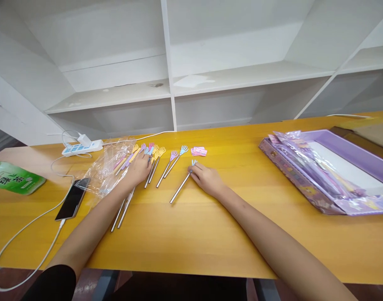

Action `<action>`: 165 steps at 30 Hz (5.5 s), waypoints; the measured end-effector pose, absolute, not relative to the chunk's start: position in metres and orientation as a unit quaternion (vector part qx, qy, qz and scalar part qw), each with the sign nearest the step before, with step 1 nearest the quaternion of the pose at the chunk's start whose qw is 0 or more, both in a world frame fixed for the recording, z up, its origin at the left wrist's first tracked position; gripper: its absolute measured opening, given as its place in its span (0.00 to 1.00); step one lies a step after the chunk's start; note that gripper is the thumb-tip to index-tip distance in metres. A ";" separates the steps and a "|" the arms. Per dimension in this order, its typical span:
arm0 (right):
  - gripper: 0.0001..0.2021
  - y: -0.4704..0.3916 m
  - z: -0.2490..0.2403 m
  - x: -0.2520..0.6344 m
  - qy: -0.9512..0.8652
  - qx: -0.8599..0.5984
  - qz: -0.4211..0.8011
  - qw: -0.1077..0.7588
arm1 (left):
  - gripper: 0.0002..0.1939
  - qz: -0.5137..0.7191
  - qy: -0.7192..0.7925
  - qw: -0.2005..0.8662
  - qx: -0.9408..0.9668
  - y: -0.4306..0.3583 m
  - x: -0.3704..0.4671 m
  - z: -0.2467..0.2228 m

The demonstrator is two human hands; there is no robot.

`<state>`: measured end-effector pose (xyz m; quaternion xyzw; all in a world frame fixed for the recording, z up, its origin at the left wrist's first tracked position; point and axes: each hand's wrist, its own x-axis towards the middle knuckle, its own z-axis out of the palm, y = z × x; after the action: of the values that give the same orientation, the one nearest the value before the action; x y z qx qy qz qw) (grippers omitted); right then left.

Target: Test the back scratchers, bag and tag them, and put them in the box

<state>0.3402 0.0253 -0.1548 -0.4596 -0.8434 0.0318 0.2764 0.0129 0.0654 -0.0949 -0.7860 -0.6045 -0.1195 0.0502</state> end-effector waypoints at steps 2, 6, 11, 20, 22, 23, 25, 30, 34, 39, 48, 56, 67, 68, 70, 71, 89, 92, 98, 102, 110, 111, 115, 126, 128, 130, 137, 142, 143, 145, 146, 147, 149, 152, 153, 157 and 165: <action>0.12 0.025 -0.156 0.341 -0.846 -0.455 0.034 0.278 | 0.16 -0.123 -0.608 0.058 -0.782 0.065 0.014 -0.099; 0.12 0.025 -0.154 0.340 -0.850 -0.446 0.039 0.277 | 0.19 -0.109 -0.620 0.077 -0.773 0.063 0.015 -0.106; 0.12 0.024 -0.152 0.339 -0.852 -0.444 0.043 0.275 | 0.18 -0.103 -0.607 0.075 -0.784 0.064 0.013 -0.107; 0.12 0.024 -0.153 0.340 -0.854 -0.440 0.060 0.271 | 0.15 -0.118 -0.605 0.029 -0.787 0.070 0.005 -0.106; 0.12 0.024 -0.153 0.340 -0.854 -0.441 0.062 0.268 | 0.17 -0.133 -0.606 0.013 -0.784 0.072 0.004 -0.106; 0.12 0.024 -0.153 0.340 -0.854 -0.441 0.062 0.268 | 0.19 -0.139 -0.609 0.008 -0.781 0.073 0.004 -0.106; 0.12 0.024 -0.153 0.340 -0.854 -0.441 0.063 0.269 | 0.21 -0.147 -0.614 0.005 -0.775 0.074 0.005 -0.107; 0.15 0.023 -0.152 0.341 -0.853 -0.442 0.043 0.275 | 0.20 -0.169 -0.616 0.013 -0.770 0.074 0.011 -0.108; 0.19 0.025 -0.149 0.347 -0.835 -0.469 0.001 0.288 | 0.14 -0.208 -0.597 0.047 -0.773 0.071 0.014 -0.104; 0.18 0.030 -0.133 0.363 -0.806 -0.491 -0.095 0.315 | 0.11 -0.263 -0.580 0.056 -0.769 0.071 0.014 -0.090; 0.20 0.038 -0.128 0.395 -0.797 -0.533 -0.010 0.285 | 0.14 -0.251 -0.493 -0.062 -0.830 0.063 0.006 -0.040; 0.20 0.035 -0.118 0.398 -0.829 -0.480 -0.056 0.281 | 0.15 -0.251 -0.459 -0.151 -0.839 0.052 -0.003 -0.019; 0.16 0.028 -0.119 0.390 -0.837 -0.436 -0.130 0.303 | 0.16 -0.273 -0.445 -0.261 -0.812 0.045 0.007 -0.022; 0.16 0.028 -0.119 0.389 -0.839 -0.432 -0.135 0.302 | 0.17 -0.273 -0.444 -0.274 -0.808 0.044 0.008 -0.022; 0.15 0.029 -0.120 0.390 -0.837 -0.431 -0.141 0.305 | 0.17 -0.282 -0.446 -0.299 -0.795 0.046 0.008 -0.023; 0.15 0.029 -0.121 0.390 -0.836 -0.432 -0.141 0.307 | 0.18 -0.292 -0.450 -0.307 -0.787 0.047 0.006 -0.025; 0.14 0.028 -0.120 0.391 -0.847 -0.416 -0.164 0.288 | 0.21 -0.298 -0.464 -0.329 -0.766 0.042 0.011 -0.025; 0.12 0.027 -0.120 0.392 -0.850 -0.390 -0.200 0.292 | 0.21 -0.288 -0.472 -0.280 -0.784 0.037 0.014 -0.021; 0.12 0.024 -0.119 0.393 -0.855 -0.320 -0.262 0.312 | 0.20 -0.271 -0.486 -0.278 -0.783 0.027 0.019 -0.015; 0.17 0.023 -0.122 0.393 -0.860 -0.313 -0.246 0.320 | 0.21 -0.287 -0.501 -0.329 -0.747 0.027 0.019 -0.018; 0.21 0.025 -0.130 0.393 -0.849 -0.385 -0.197 0.304 | 0.20 -0.307 -0.475 -0.392 -0.726 0.031 0.019 -0.020; 0.21 0.024 -0.130 0.393 -0.853 -0.380 -0.190 0.304 | 0.20 -0.294 -0.475 -0.401 -0.726 0.031 0.019 -0.019; 0.20 0.023 -0.129 0.390 -0.861 -0.361 -0.191 0.305 | 0.19 -0.260 -0.476 -0.459 -0.704 0.031 0.014 -0.017; 0.18 0.020 -0.127 0.383 -0.846 -0.353 -0.241 0.318 | 0.15 -0.266 -0.484 -0.432 -0.713 0.017 0.026 -0.005; 0.17 0.020 -0.126 0.383 -0.847 -0.352 -0.241 0.318 | 0.15 -0.280 -0.489 -0.416 -0.714 0.012 0.031 -0.006; 0.17 0.020 -0.127 0.384 -0.847 -0.351 -0.242 0.319 | 0.15 -0.312 -0.474 -0.409 -0.715 0.011 0.033 -0.009; 0.16 0.020 -0.126 0.389 -0.857 -0.367 -0.181 0.314 | 0.18 -0.442 -0.364 -0.459 -0.679 0.015 0.032 -0.021; 0.16 0.014 -0.119 0.380 -0.881 -0.319 -0.190 0.294 | 0.18 -0.461 -0.322 -0.483 -0.671 0.009 0.040 -0.022; 0.15 0.012 -0.117 0.376 -0.890 -0.296 -0.196 0.286 | 0.17 -0.450 -0.329 -0.485 -0.674 0.007 0.043 -0.024; 0.14 0.007 -0.114 0.365 -0.903 -0.257 -0.205 0.277 | 0.11 -0.417 -0.367 -0.469 -0.686 0.005 0.049 -0.029; 0.13 0.005 -0.114 0.359 -0.905 -0.249 -0.205 0.278 | 0.08 -0.404 -0.389 -0.452 -0.694 0.005 0.050 -0.032; 0.12 0.003 -0.114 0.354 -0.905 -0.248 -0.200 0.281 | 0.07 -0.397 -0.408 -0.434 -0.698 0.006 0.051 -0.035; 0.11 0.002 -0.116 0.348 -0.903 -0.258 -0.185 0.290 | 0.08 -0.404 -0.433 -0.417 -0.690 0.011 0.050 -0.040; 0.12 0.005 -0.122 0.349 -0.892 -0.290 -0.175 0.300 | 0.09 -0.439 -0.451 -0.435 -0.644 0.018 0.044 -0.039; 0.13 0.007 -0.124 0.352 -0.887 -0.304 -0.175 0.301 | 0.08 -0.447 -0.456 -0.438 -0.633 0.020 0.042 -0.037; 0.15 0.014 -0.129 0.363 -0.870 -0.350 -0.186 0.295 | 0.07 -0.477 -0.466 -0.426 -0.610 0.023 0.037 -0.029; 0.16 0.017 -0.127 0.370 -0.840 -0.385 -0.220 0.312 | 0.04 -0.414 -0.502 -0.435 -0.622 0.030 0.030 -0.029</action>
<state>0.3704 0.0173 -0.1269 -0.3845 -0.8404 -0.2204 0.3118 0.0301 0.0303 -0.0293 -0.6224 -0.5017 -0.4139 -0.4355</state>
